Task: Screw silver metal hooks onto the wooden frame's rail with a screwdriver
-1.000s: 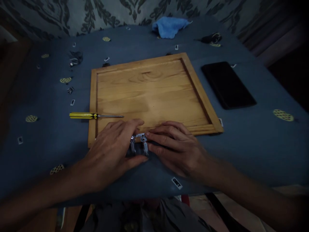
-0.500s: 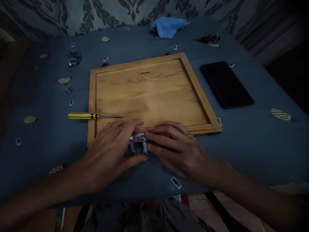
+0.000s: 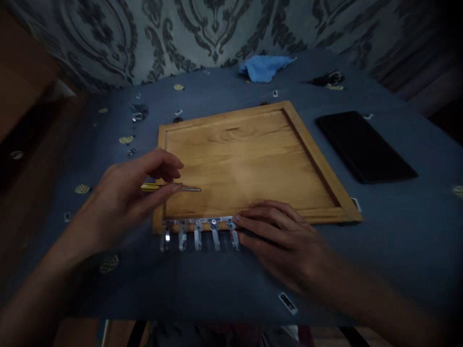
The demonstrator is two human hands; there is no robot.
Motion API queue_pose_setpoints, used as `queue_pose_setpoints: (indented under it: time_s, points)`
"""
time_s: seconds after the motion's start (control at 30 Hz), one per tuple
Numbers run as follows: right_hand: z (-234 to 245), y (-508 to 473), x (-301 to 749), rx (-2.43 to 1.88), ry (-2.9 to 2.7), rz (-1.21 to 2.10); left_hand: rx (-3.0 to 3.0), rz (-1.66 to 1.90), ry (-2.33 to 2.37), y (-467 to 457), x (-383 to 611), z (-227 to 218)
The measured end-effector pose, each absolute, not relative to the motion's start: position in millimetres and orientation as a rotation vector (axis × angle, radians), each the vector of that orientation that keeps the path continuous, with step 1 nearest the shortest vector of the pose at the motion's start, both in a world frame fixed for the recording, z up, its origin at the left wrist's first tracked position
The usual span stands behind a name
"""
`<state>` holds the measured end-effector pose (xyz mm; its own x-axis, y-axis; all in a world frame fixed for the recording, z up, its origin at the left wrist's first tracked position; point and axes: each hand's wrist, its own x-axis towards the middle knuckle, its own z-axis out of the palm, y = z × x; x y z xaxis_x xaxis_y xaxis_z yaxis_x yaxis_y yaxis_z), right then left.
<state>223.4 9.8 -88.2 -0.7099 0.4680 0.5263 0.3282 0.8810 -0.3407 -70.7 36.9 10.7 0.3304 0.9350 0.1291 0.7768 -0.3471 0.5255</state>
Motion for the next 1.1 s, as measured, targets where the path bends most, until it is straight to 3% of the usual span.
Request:
queue_pose_setpoints:
  time_s: [0.13, 0.37, 0.6, 1.1]
  points:
    - [-93.4, 12.3, 222.4, -0.587, -2.445, 0.193, 2.085, 0.423, 1.59, 65.9, -126.9, 15.0]
    - [-114.9, 26.9, 227.3, -0.43, -2.395, -0.102, 2.039, 0.5, 1.87, 96.6, -196.9, -24.4]
    - [-145.0, 31.7, 239.0, -0.38, -2.386, -0.068, 2.013, 0.522, 2.052, 109.8, -213.1, -52.4]
    - [-147.4, 33.3, 238.9, -0.38, -2.382, -0.107, 2.027, 0.513, 2.2, 114.4, -218.2, -72.2]
